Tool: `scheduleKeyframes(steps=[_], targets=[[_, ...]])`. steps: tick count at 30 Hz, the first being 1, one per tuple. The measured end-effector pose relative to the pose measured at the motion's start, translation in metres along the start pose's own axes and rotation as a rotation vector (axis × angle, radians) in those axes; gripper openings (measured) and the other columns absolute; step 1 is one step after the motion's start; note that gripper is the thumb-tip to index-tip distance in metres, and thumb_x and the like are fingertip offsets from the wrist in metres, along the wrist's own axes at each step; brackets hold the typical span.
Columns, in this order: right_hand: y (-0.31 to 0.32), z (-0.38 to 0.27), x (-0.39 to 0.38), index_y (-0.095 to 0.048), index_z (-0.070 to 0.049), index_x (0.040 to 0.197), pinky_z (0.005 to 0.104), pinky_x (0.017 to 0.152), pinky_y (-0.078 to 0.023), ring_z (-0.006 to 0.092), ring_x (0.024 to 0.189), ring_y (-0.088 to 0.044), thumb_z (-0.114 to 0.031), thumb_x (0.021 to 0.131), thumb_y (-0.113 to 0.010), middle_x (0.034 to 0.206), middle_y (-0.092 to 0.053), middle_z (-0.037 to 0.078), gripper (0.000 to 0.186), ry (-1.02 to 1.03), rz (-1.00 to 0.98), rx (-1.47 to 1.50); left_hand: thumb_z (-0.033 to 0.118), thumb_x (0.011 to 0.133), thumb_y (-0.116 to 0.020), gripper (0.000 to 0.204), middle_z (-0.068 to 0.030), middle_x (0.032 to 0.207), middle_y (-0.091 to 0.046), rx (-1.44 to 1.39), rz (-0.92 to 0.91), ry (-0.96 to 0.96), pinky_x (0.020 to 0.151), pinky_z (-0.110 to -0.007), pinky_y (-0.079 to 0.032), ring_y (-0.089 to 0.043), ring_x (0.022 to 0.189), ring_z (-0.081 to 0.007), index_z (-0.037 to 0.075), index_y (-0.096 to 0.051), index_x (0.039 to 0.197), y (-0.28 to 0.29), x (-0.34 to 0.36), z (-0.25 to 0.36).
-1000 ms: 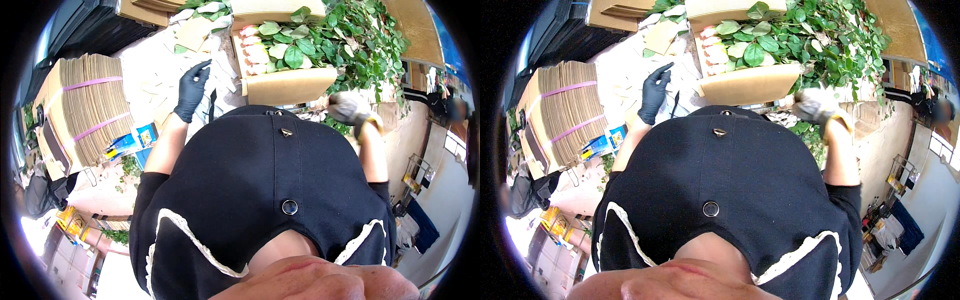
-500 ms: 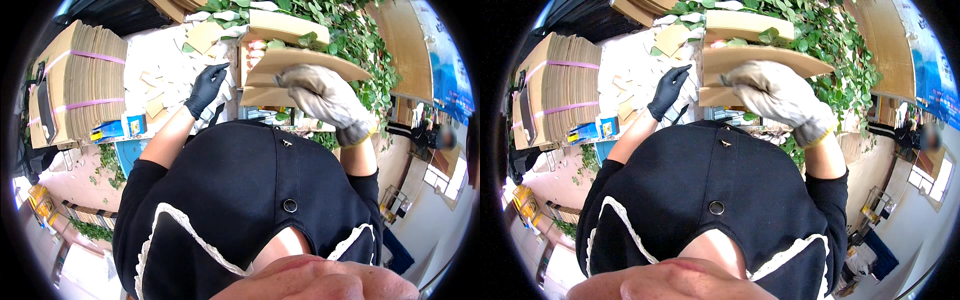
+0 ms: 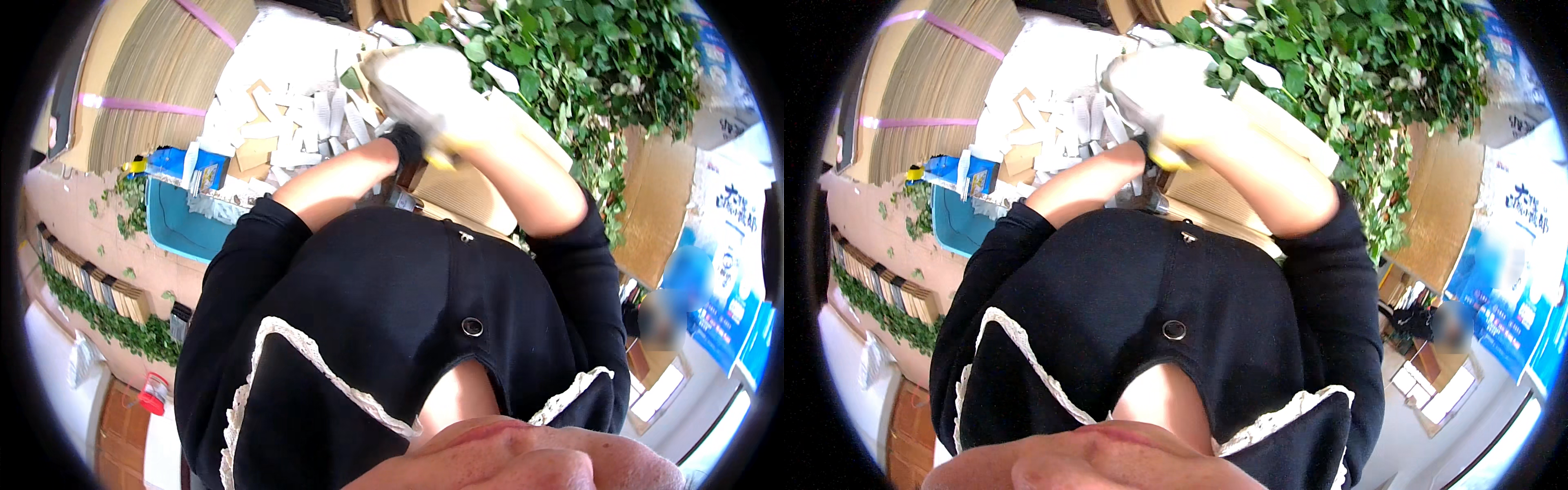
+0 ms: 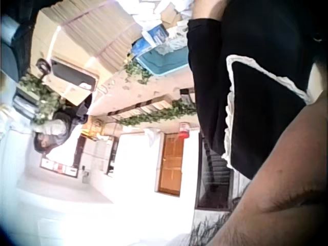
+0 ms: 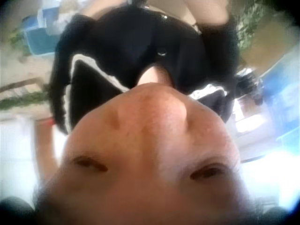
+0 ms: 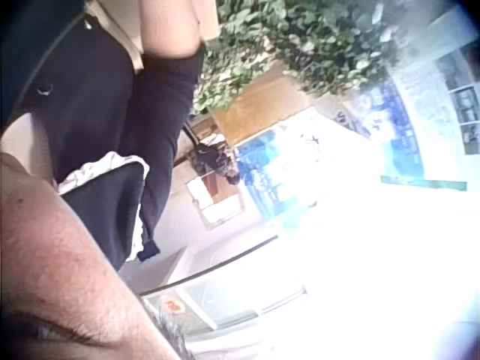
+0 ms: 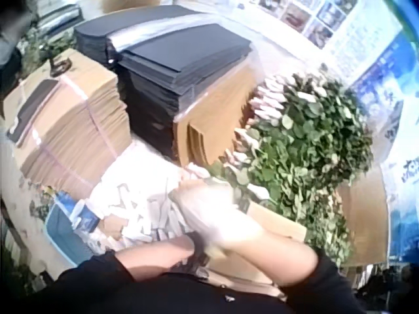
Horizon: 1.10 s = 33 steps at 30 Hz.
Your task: The person arranges pink roses and green leaves into a cardboard box. They place the flowers and leaves one by one, adjusting their positions to create a decorative arrangement.
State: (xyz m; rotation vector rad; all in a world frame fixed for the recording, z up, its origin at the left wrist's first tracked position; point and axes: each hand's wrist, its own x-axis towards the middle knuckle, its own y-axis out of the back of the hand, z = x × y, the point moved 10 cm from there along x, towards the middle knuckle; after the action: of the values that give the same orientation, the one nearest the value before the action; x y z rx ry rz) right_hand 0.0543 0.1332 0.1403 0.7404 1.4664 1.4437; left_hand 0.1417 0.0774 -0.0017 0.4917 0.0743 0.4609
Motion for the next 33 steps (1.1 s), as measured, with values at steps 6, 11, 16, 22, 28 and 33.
scheduleKeyframes(steps=[6,11,16,22,28,33], targets=[[-0.098,0.028,0.089,-0.075,-0.013,0.099,0.0362,0.093,-0.047,0.0212,0.105,-0.066,-0.019,0.086,-0.057,0.106,-0.072,0.009,0.022,-0.400,-0.140,-0.202,0.035,0.095,-0.049,0.047,-0.0156,0.131,-0.055,0.010,0.049,-0.050,0.103,-0.042,-0.038,-0.049,0.123,-0.0288,0.008,-0.050,0.133,-0.029,0.002,-0.019],[-0.023,0.031,0.053,-0.070,-0.012,0.095,0.0417,0.078,-0.053,0.0293,0.083,-0.069,-0.015,0.084,-0.057,0.086,-0.071,0.009,0.018,-0.118,0.302,-0.202,0.034,0.097,-0.045,0.048,-0.0122,0.141,-0.049,0.082,-0.011,-0.046,0.110,-0.043,-0.032,-0.042,0.133,-0.0265,0.008,-0.046,0.136,-0.030,0.007,-0.019],[0.016,0.070,0.004,-0.068,-0.007,0.103,0.0435,0.076,-0.053,0.0347,0.086,-0.068,-0.022,0.083,-0.059,0.095,-0.070,0.019,0.027,-0.476,-0.098,0.323,0.027,0.090,-0.053,0.028,-0.0209,0.094,-0.066,0.271,-0.016,-0.122,0.082,-0.049,-0.049,-0.062,0.090,-0.0402,0.004,-0.064,0.103,-0.004,0.006,0.005],[0.145,0.076,-0.174,-0.065,-0.008,0.115,0.0397,0.077,-0.052,0.0285,0.092,-0.066,-0.015,0.092,-0.052,0.099,-0.068,0.016,0.027,-0.766,0.579,0.652,0.039,0.095,-0.052,0.039,-0.0250,0.092,-0.067,0.279,0.008,-0.131,0.077,-0.049,-0.051,-0.065,0.085,-0.0413,0.004,-0.069,0.104,0.013,0.006,0.025],[0.088,0.063,-0.226,-0.057,0.002,0.114,0.0273,0.074,-0.051,0.0178,0.085,-0.062,-0.011,0.100,-0.048,0.100,-0.063,0.009,0.021,-0.880,0.645,1.546,0.034,0.094,-0.054,0.038,-0.0253,0.102,-0.067,0.203,-0.131,-0.058,0.087,-0.045,-0.050,-0.064,0.096,-0.0395,0.004,-0.065,0.114,0.003,0.014,0.002],[0.065,0.068,-0.139,-0.061,0.000,0.108,0.0400,0.062,-0.051,0.0335,0.066,-0.063,-0.032,0.083,-0.052,0.075,-0.066,0.019,0.042,-0.855,0.402,0.478,0.030,0.095,-0.054,0.034,-0.0228,0.105,-0.067,0.076,-0.076,-0.208,0.088,-0.043,-0.050,-0.064,0.098,-0.0368,0.005,-0.065,0.115,0.000,0.016,-0.014]])
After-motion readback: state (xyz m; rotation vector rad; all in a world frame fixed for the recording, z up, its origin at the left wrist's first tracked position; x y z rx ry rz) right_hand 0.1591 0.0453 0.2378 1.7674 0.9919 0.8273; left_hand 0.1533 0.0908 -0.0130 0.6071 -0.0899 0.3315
